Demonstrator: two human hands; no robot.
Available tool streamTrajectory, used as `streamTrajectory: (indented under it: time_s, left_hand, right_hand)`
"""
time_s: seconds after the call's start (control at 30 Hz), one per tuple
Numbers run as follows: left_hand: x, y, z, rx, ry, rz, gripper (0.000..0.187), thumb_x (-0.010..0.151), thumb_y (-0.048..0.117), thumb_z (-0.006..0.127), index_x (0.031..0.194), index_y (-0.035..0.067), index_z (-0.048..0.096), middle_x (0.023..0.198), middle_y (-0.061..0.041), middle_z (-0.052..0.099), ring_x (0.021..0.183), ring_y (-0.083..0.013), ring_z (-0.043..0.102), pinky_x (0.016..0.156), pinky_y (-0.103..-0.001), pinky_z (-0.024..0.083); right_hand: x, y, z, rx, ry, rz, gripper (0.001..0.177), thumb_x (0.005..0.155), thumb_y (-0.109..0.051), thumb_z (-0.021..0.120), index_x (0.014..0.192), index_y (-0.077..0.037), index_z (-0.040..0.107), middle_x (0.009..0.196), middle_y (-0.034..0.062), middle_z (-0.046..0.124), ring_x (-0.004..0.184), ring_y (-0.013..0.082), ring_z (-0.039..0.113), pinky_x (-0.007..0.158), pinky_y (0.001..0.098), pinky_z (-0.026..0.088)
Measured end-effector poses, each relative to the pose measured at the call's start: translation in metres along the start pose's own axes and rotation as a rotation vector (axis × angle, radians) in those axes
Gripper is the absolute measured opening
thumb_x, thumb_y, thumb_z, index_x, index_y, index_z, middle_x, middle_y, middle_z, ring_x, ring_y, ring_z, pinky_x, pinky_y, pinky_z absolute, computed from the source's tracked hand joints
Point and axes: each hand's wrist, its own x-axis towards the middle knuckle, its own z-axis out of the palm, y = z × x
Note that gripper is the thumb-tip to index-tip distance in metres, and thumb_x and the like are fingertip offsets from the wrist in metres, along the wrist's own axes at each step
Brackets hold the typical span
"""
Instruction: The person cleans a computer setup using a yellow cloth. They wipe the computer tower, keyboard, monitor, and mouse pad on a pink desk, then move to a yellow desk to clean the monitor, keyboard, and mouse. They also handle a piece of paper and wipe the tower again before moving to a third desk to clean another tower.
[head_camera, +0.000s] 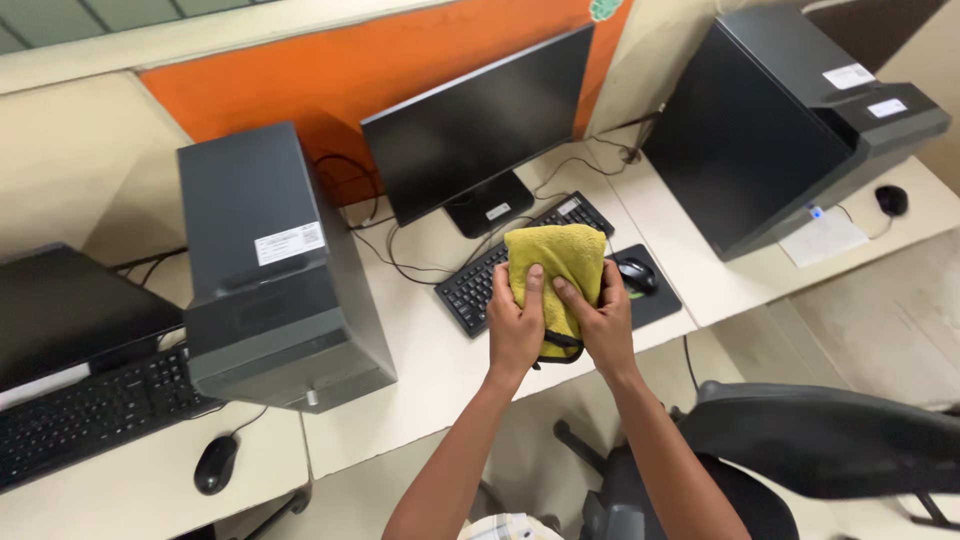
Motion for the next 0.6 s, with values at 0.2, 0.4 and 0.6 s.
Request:
streamTrajectory:
  time_s: [0.2, 0.4, 0.6]
  left_hand:
    - [-0.011, 0.003, 0.021, -0.021, -0.019, 0.076, 0.042, 0.104, 0.041, 0.055, 0.117, 0.001, 0.056, 0.095, -0.016, 0.074, 0.086, -0.0224, 0.073, 0.075, -0.036, 0.057]
    - [-0.058, 0.0, 0.034, -0.003, -0.031, -0.047, 0.04, 0.104, 0.039, 0.054, 0.115, 0.002, 0.056, 0.085, -0.017, 0.073, 0.076, -0.024, 0.071, 0.068, -0.038, 0.055]
    - [-0.092, 0.004, 0.046, -0.009, 0.062, 0.03, 0.039, 0.103, 0.039, 0.056, 0.116, 0.002, 0.056, 0.088, -0.018, 0.074, 0.079, -0.025, 0.073, 0.07, -0.038, 0.056]
  right_hand:
    - [-0.007, -0.004, -0.026, -0.078, 0.005, -0.018, 0.038, 0.095, -0.014, 0.073, 0.126, -0.001, 0.055, 0.115, 0.0094, 0.072, 0.103, 0.0134, 0.07, 0.088, 0.028, 0.058]
    - [-0.043, -0.004, -0.062, -0.1, -0.057, 0.016, 0.038, 0.097, -0.015, 0.073, 0.126, -0.001, 0.054, 0.115, 0.0098, 0.071, 0.103, 0.0134, 0.07, 0.086, 0.0278, 0.06]
    - [-0.062, -0.008, -0.084, -0.098, -0.119, 0.015, 0.043, 0.092, -0.015, 0.074, 0.129, -0.002, 0.054, 0.117, 0.009, 0.071, 0.104, 0.0132, 0.071, 0.087, 0.0276, 0.059]
